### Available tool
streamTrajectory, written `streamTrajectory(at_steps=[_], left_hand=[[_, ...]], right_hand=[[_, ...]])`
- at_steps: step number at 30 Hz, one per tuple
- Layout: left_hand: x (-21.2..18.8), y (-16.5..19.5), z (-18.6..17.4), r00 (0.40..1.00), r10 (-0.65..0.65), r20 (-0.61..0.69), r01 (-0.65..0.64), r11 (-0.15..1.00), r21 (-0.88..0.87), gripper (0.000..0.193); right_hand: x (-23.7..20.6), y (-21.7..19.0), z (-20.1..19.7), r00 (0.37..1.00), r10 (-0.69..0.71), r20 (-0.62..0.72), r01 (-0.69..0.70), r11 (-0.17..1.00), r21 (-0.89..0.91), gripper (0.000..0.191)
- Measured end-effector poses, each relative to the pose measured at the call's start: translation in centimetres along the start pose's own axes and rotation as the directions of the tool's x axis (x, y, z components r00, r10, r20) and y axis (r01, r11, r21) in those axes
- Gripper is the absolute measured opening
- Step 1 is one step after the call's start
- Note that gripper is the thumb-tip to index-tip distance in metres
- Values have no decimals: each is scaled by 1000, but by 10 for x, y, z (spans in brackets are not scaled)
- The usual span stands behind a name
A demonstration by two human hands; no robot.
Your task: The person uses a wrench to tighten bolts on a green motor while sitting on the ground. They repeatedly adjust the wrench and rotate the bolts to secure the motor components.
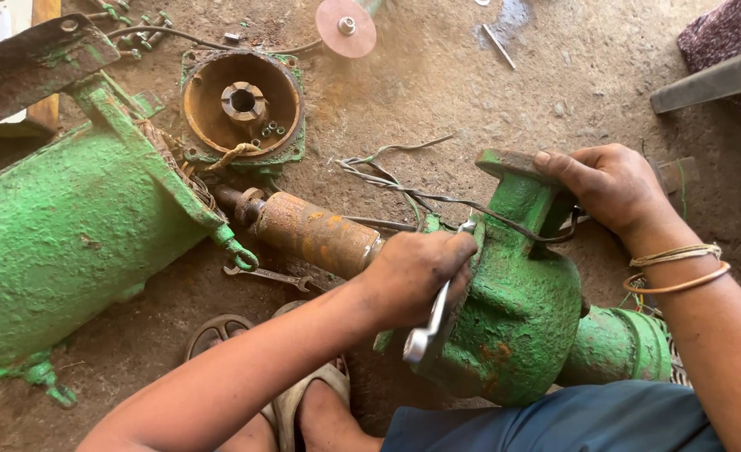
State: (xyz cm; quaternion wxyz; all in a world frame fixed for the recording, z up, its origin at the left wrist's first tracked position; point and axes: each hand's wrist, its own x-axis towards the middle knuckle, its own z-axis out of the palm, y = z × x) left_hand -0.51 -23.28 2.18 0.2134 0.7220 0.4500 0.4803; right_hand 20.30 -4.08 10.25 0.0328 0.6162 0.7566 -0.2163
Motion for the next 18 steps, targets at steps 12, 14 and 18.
streamTrajectory(at_steps=[12, 14, 18], left_hand=[[85, -49, 17, 904, -427, 32, 426, 889, -170, 54], [107, -69, 24, 886, -459, -61, 447, 882, -150, 64], [126, -93, 42, 677, -730, 91, 723, 637, -268, 64]], right_hand=[[4, 9, 4, 1000, 15, 17, -15, 999, 29, 67], [4, 11, 4, 999, 7, 34, -9, 998, 64, 65], [3, 11, 3, 999, -37, -6, 37, 999, 14, 65]])
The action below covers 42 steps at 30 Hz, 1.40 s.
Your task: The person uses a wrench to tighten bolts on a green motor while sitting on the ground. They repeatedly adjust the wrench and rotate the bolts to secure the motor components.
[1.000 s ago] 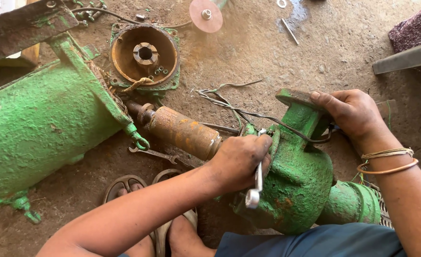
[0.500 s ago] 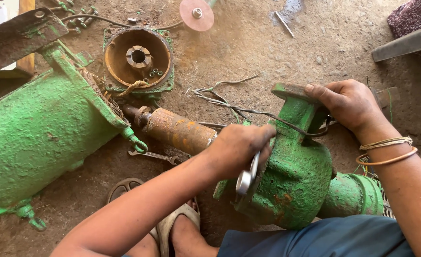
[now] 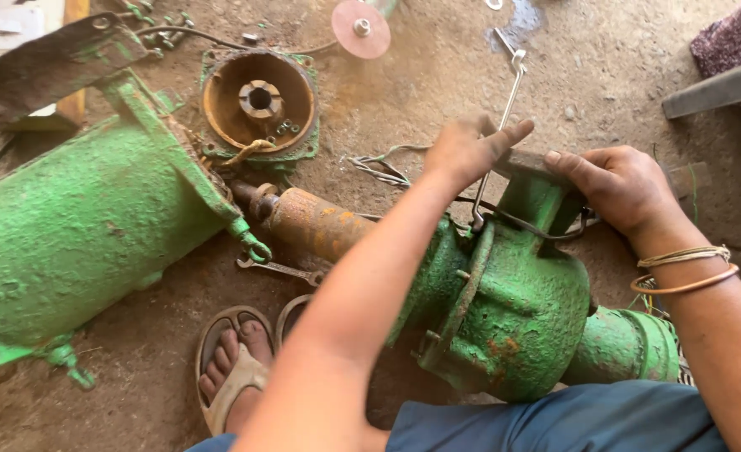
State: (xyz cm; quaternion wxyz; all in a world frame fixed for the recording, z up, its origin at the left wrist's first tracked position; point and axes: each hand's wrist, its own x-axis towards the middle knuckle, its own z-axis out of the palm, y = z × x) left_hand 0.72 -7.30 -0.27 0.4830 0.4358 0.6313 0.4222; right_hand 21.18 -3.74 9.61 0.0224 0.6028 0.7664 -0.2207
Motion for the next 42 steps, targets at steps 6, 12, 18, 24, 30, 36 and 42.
streamTrajectory(at_steps=[6, 12, 18, 24, 30, 36, 42], left_hand=[[-4, 8, 3, 981, 113, -160, -72, 968, 241, 41], [-63, 24, -12, 899, 396, -186, -337, 898, 282, 34], [-86, 41, -60, 913, 360, 194, -389, 910, 142, 29], [-73, 63, -45, 960, 71, 271, -197, 857, 476, 17], [-69, 56, -27, 880, 349, 323, -475, 661, 581, 15], [-92, 49, -59, 813, 485, 322, -576, 589, 567, 10], [-146, -8, -61, 773, 607, 183, -629, 698, 342, 18]], right_hand=[[-4, -8, -1, 1000, -8, -12, 8, 1000, 1, 61], [-5, -4, 0, 999, 28, 32, -34, 981, 192, 54], [1, -5, -1, 997, 36, 64, -49, 978, 203, 59], [0, 1, 1, 999, 50, -8, -49, 992, 118, 56], [8, 10, 6, 996, -80, 27, 71, 969, 235, 45], [2, -3, 0, 998, 59, -7, -59, 998, 15, 57], [-5, -13, -4, 1000, 4, 19, -6, 993, 121, 60]])
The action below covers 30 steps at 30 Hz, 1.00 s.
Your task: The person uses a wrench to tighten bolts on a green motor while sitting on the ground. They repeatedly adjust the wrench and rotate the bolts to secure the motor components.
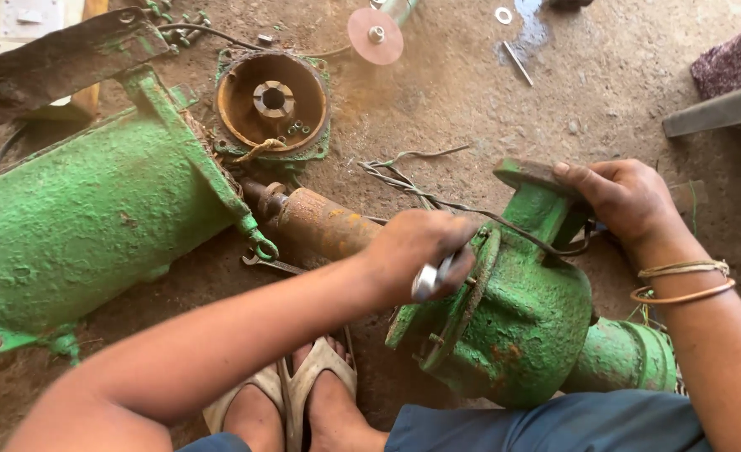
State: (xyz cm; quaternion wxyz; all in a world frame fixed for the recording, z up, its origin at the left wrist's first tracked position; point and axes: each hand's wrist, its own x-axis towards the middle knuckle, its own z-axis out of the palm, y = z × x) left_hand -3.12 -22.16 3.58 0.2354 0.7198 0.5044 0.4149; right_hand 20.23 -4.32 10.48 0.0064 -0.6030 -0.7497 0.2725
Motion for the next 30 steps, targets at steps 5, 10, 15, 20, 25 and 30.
streamTrajectory(at_steps=[5, 10, 15, 20, 25, 30], left_hand=[[-7, 0, 21, 980, 169, -106, -167, 986, 22, 18], [-12, 0, 21, 973, 227, -32, -224, 971, 78, 18], [-22, -2, 29, 963, 268, -12, -262, 950, 167, 26], [-23, -1, 39, 970, 235, -68, -225, 966, 130, 35], [-25, 4, 27, 972, 204, -117, -197, 978, 74, 34], [-25, 2, 23, 969, 155, -193, -163, 986, -25, 30]], right_hand=[[1, -1, 1, 1000, 11, -6, -11, 1000, -15, 59], [0, -3, -1, 999, 42, -3, -42, 998, -44, 60], [0, -4, -1, 999, 33, 3, -32, 997, -72, 62], [1, -1, 0, 1000, 22, -2, -22, 997, -69, 63], [5, 3, 0, 999, 50, -11, -51, 994, -101, 69], [6, 4, 1, 1000, 25, -8, -25, 992, -124, 70]])
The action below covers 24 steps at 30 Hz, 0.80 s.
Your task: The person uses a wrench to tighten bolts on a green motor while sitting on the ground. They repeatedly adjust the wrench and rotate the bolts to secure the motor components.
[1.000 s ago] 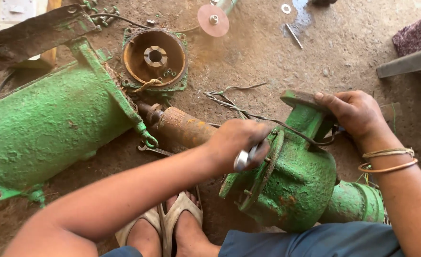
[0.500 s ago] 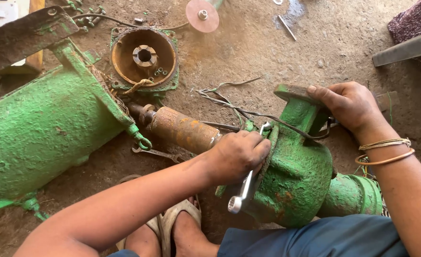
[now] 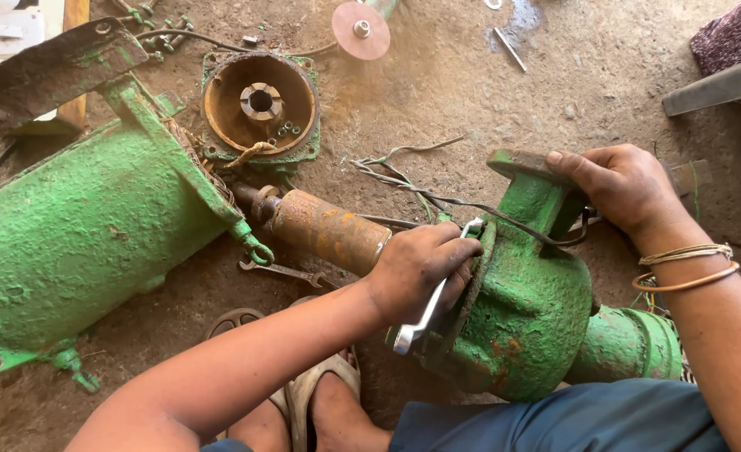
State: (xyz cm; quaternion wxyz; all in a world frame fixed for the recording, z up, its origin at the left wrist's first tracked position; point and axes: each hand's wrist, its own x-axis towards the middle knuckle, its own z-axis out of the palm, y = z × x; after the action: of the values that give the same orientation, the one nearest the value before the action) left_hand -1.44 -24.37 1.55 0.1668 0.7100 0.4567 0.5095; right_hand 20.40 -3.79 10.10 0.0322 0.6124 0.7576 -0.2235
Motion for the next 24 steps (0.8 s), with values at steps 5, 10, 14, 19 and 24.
streamTrajectory(at_steps=[5, 10, 14, 19, 24], left_hand=[[1, -7, 9, 1000, 18, -25, -18, 1000, -2, 26], [70, -29, 21, 938, -342, 50, 344, 939, -16, 21], [163, -88, 53, 548, -828, 123, 818, 560, 131, 32], [167, -122, 83, 521, -848, 99, 829, 530, 180, 43], [160, -102, 66, 584, -806, 92, 793, 591, 148, 53]], right_hand=[[0, 3, 1, 1000, -3, -8, 3, 1000, -6, 68], [2, 9, 2, 1000, 23, -7, -24, 999, -22, 68], [-3, 7, 2, 1000, 18, 7, -18, 1000, 11, 70], [-5, 0, -2, 1000, -12, -9, 13, 999, 44, 68], [-2, 3, -2, 999, 42, -1, -42, 999, -35, 71]])
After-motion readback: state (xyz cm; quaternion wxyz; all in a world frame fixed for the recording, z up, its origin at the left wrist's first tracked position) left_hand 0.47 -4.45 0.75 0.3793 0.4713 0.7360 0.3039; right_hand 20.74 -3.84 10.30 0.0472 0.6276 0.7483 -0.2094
